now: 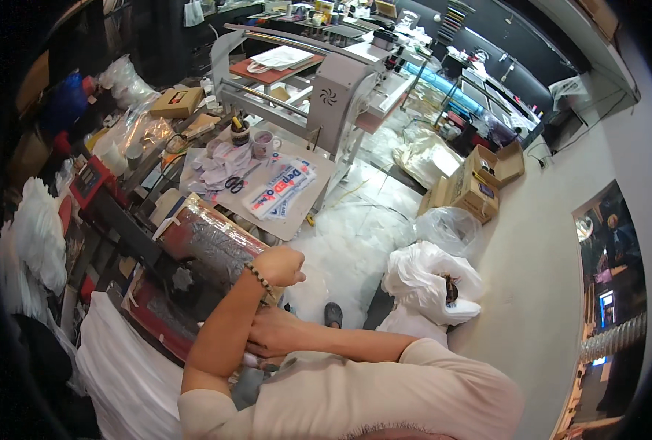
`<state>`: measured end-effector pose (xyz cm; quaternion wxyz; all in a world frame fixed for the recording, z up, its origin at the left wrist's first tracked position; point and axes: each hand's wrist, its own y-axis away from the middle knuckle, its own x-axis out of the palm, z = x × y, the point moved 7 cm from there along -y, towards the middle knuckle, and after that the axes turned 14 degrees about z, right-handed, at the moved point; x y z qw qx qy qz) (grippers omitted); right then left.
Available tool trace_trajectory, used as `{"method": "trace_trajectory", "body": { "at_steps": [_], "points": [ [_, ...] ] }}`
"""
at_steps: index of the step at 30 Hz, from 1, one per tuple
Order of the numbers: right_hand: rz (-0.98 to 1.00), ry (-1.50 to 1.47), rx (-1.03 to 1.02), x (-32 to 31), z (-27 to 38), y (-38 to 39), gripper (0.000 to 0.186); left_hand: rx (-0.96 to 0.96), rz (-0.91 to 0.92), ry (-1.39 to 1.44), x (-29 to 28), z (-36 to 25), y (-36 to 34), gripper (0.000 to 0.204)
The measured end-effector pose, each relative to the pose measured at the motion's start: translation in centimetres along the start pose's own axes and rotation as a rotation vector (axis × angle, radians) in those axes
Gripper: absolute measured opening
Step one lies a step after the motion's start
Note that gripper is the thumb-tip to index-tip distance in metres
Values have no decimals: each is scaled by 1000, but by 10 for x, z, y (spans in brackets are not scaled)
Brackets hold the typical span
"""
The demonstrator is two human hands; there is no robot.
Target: The person heat presses designs onto plastic bags by placing each bag on the press, positioning a printed transfer label on it, lowering the heat press, peeling off the backing, and stacking the finished bags.
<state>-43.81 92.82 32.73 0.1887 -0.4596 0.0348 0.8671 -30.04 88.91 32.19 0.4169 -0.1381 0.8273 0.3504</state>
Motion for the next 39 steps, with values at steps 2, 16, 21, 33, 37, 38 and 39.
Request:
{"method": "trace_trajectory", "body": {
  "at_steps": [2,16,21,33,37,38,39],
  "points": [
    [-16,-7,8,-5,2,0,25,-6,67,13,0,-4,0,33],
    [-68,21,106,-10,1,6,28,54,35,-24,2,-18,0,35],
    [-136,21,40,-8,2,6,28,-21,88,-5,0,-12,1,33],
    [-59,25,32,-12,6,4,26,-4,9,26,1,-8,3,33],
    [-40,26,13,-12,6,3,26,1,23,30,-1,-11,3,34],
    [0,4,24,-12,6,3,27,-1,30,33,-1,-11,4,34],
    [40,-18,34,-12,6,3,30,-2,28,32,-3,-12,4,34]
  ]
}}
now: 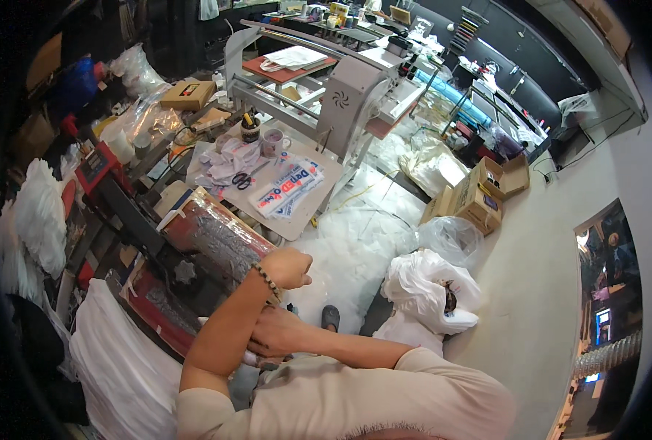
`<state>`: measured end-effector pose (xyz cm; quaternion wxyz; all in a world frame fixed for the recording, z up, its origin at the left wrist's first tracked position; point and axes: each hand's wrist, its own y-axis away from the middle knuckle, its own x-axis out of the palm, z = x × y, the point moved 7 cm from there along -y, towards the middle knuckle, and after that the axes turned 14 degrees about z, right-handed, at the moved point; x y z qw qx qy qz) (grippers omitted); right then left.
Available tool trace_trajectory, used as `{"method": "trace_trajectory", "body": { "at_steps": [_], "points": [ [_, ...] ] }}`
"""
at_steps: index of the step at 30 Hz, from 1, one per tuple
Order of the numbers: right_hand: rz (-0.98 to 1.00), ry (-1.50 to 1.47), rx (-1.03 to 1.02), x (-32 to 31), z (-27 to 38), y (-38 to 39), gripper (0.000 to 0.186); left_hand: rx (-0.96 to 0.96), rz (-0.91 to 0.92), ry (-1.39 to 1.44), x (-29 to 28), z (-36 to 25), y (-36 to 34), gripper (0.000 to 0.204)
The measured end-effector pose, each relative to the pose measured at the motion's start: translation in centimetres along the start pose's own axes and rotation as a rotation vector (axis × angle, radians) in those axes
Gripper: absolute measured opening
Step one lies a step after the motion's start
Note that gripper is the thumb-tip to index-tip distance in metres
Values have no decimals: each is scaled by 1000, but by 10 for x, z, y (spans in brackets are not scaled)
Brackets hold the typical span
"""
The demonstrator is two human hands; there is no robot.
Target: The person heat presses designs onto plastic bags by placing each bag on the press, positioning a printed transfer label on it, lowering the heat press, peeling off the backing, and stacking the finished bags.
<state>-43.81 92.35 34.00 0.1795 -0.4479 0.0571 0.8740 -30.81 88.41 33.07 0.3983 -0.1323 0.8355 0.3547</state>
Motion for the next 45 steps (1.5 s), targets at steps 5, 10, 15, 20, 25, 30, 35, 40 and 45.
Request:
{"method": "trace_trajectory", "body": {
  "at_steps": [5,10,15,20,25,30,35,40,45],
  "points": [
    [69,-9,31,7,-4,0,29,-20,4,3,2,2,1,36],
    [34,0,8,7,-4,0,29,-28,9,-9,2,2,-1,38],
    [110,-11,74,7,-3,-2,26,-23,-6,-14,6,6,-2,39],
    [52,-11,47,10,-6,-1,25,-8,-19,-5,4,4,-2,38],
    [63,-36,73,6,-3,0,25,-7,-16,-10,4,2,0,37],
    [28,5,57,15,-9,0,28,-7,-20,-11,3,1,1,38],
    [0,-23,56,11,-8,1,31,-10,-35,-32,1,-2,3,37],
    [70,36,85,16,-10,0,31,-6,-35,-40,0,-3,4,37],
    [7,37,32,14,-8,0,30,-6,-19,-42,1,-2,2,38]
  ]
}}
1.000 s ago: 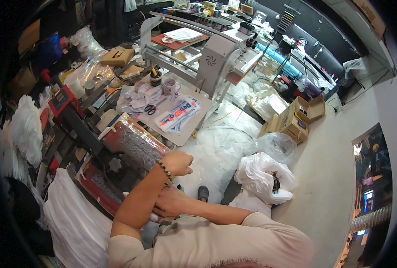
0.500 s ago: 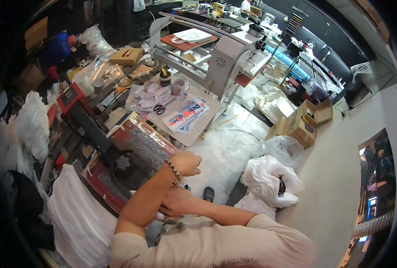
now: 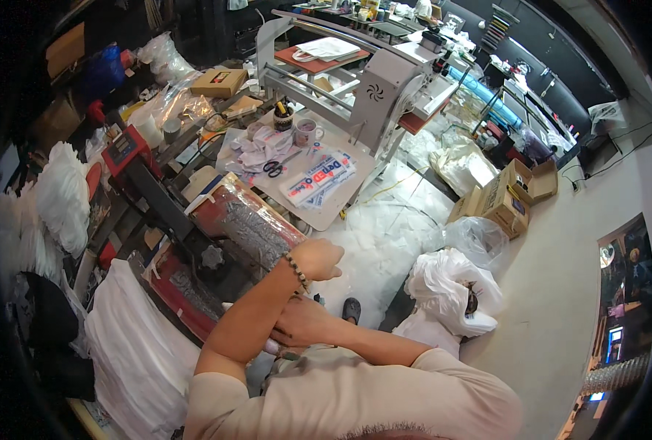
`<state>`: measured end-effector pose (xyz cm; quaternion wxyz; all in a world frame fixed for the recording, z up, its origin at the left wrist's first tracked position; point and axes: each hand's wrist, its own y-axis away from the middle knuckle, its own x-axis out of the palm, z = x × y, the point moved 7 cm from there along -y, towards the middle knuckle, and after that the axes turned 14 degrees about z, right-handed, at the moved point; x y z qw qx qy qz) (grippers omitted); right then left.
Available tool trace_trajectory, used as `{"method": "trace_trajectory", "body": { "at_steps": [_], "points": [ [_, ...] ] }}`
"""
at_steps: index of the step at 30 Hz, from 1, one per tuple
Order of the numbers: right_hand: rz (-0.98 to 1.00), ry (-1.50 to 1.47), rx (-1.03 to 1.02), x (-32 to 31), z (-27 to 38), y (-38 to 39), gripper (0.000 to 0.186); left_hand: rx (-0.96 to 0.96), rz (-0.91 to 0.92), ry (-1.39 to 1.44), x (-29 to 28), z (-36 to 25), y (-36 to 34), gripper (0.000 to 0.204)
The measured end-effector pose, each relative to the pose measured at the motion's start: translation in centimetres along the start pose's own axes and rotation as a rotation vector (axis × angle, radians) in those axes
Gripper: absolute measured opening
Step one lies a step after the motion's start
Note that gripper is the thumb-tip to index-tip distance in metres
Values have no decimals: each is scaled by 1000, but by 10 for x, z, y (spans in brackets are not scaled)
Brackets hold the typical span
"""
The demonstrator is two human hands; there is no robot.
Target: The person heat presses designs onto plastic bags by placing each bag on the press, positioning a printed transfer label on it, lowering the heat press, peeling off the backing, and stacking the finished bags.
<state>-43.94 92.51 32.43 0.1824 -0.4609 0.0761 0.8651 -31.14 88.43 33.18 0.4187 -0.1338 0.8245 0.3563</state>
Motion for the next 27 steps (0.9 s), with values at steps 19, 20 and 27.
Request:
{"method": "trace_trajectory", "body": {
  "at_steps": [19,20,27],
  "points": [
    [-54,28,-45,-9,4,0,33,-9,-5,5,-4,-1,4,38],
    [-43,42,-43,-8,5,-1,34,-9,-15,5,-5,-2,6,38],
    [0,39,-17,-7,4,0,36,-28,15,20,-3,-1,2,38]
  ]
}}
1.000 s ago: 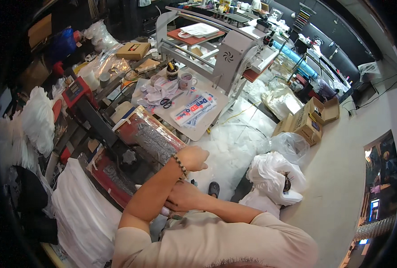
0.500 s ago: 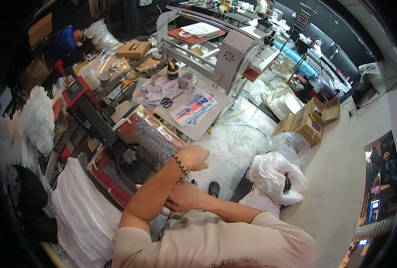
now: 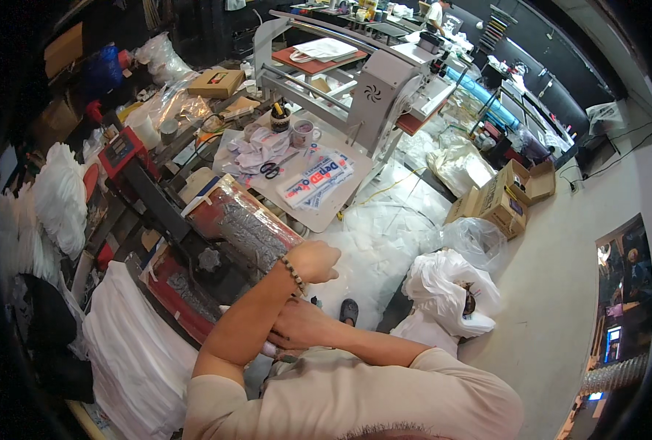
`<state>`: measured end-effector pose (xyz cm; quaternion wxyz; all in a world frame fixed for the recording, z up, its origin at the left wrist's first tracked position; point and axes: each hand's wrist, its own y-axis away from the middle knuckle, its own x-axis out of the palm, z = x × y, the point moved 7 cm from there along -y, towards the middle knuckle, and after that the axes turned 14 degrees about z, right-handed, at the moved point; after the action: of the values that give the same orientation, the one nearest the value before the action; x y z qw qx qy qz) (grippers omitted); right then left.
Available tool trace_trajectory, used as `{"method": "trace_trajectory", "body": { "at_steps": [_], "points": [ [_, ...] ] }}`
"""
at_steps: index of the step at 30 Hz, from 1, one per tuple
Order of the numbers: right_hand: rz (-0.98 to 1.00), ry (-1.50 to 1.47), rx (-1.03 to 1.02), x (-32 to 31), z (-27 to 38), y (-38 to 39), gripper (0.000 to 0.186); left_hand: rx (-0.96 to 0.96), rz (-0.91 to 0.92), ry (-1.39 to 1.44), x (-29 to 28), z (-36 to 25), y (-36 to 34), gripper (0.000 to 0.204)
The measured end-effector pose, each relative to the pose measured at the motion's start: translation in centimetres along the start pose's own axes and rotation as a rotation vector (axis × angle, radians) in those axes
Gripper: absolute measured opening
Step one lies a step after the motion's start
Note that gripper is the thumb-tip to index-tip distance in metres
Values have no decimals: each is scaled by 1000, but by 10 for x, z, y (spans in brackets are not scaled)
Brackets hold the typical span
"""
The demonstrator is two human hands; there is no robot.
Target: The person heat presses designs onto plastic bags by placing each bag on the press, positioning a printed transfer label on it, lowering the heat press, peeling off the backing, and stacking the finished bags.
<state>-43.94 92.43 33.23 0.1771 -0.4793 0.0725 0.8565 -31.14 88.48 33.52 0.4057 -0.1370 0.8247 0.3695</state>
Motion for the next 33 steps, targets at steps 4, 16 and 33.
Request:
{"method": "trace_trajectory", "body": {
  "at_steps": [4,16,33],
  "points": [
    [20,-8,1,3,1,-1,36,6,-24,1,1,2,3,38],
    [175,-11,138,14,-12,-7,29,92,-32,34,-3,2,0,36],
    [-99,-54,42,8,-6,-4,28,58,-11,54,-1,4,-2,38]
  ]
}}
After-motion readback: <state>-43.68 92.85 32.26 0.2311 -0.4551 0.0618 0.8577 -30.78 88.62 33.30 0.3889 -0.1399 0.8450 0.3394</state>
